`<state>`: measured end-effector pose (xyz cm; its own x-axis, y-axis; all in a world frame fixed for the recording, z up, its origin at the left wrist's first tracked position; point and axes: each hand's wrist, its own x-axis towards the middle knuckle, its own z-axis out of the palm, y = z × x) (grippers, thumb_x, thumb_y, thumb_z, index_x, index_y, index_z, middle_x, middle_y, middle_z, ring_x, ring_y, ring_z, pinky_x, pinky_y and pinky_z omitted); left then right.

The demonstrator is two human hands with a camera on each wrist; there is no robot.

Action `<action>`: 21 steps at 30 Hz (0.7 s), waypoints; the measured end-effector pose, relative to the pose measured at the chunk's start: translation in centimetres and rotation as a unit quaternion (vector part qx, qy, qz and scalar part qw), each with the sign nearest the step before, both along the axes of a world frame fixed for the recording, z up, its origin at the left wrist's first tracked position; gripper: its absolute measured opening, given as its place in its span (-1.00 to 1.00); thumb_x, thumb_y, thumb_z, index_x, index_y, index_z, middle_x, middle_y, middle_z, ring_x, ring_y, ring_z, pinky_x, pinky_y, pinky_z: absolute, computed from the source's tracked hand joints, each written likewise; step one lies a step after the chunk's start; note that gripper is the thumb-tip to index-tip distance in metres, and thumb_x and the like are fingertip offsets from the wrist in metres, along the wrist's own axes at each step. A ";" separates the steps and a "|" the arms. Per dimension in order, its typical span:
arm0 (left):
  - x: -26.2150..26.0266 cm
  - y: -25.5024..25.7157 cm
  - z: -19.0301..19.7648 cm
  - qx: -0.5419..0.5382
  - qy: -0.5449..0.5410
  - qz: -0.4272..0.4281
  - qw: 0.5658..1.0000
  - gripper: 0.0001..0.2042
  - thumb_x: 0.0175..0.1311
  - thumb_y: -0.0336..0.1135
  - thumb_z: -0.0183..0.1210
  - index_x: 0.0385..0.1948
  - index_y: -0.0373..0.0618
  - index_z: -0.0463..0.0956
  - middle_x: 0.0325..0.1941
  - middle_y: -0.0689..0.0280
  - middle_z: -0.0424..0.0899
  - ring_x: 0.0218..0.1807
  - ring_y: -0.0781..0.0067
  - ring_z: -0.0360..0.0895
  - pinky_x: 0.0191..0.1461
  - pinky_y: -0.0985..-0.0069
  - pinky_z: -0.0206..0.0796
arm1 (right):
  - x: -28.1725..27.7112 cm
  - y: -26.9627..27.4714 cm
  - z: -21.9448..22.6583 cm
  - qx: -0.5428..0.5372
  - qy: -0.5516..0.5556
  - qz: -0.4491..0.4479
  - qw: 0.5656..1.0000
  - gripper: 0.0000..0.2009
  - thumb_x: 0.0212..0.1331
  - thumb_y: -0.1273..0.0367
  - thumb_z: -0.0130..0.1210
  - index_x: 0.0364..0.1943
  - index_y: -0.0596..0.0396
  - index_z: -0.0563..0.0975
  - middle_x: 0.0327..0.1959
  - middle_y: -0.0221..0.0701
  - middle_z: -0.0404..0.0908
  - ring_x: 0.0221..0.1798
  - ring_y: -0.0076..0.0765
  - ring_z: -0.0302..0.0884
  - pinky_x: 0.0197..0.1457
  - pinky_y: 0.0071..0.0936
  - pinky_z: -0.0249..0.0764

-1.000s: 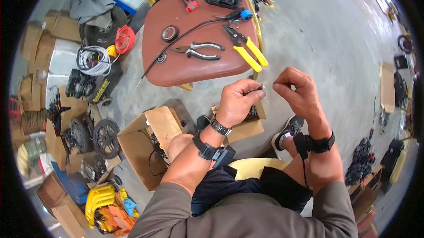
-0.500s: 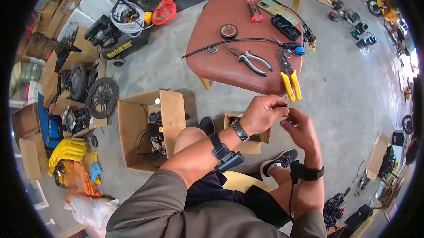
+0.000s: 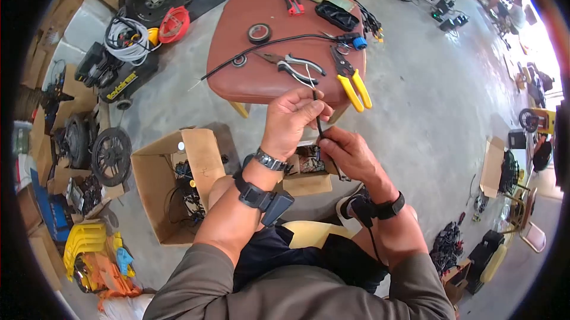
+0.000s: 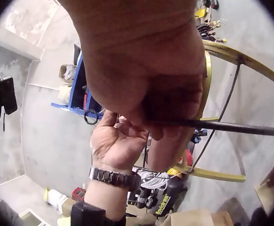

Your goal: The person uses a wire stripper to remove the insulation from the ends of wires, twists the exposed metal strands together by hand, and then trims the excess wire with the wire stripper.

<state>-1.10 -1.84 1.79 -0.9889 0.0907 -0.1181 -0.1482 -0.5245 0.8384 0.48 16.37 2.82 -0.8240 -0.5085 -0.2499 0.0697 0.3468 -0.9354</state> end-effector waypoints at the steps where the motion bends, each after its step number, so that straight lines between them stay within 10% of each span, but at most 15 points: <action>1: 0.1 -0.1 0.0 -0.012 0.004 -0.008 1.000 -0.79 0.31 -0.39 0.25 -0.08 -0.22 0.55 -0.30 0.23 0.73 -0.28 0.51 0.65 -0.27 0.64 0.40 | 0.2 -0.1 0.2 0.000 0.002 0.001 1.000 -0.80 0.39 0.33 0.04 -0.22 0.21 0.57 -0.49 -0.40 0.60 -0.38 -0.51 0.53 -0.26 -0.45 0.47; 6: 0.8 0.0 0.1 -0.063 0.008 -0.074 0.995 -0.80 0.28 -0.40 0.28 -0.11 -0.19 0.57 -0.31 0.28 0.73 -0.27 0.58 0.63 -0.22 0.63 0.38 | 0.9 0.6 -1.1 -0.135 -0.071 -0.052 0.987 -0.77 0.44 0.29 0.01 -0.20 0.20 0.56 -0.52 -0.53 0.49 -0.43 -0.61 0.41 -0.34 -0.54 0.39; 21: 0.1 0.7 -0.8 -0.096 0.099 0.118 0.983 -0.87 0.29 -0.46 0.26 -0.20 -0.24 0.55 -0.37 0.25 0.70 -0.36 0.54 0.60 -0.32 0.59 0.40 | 3.5 1.2 0.0 -0.241 -0.221 -0.078 0.942 -0.71 0.52 0.25 -0.10 -0.03 0.23 0.50 -0.34 -0.38 0.64 -0.38 -0.57 0.53 -0.23 -0.58 0.49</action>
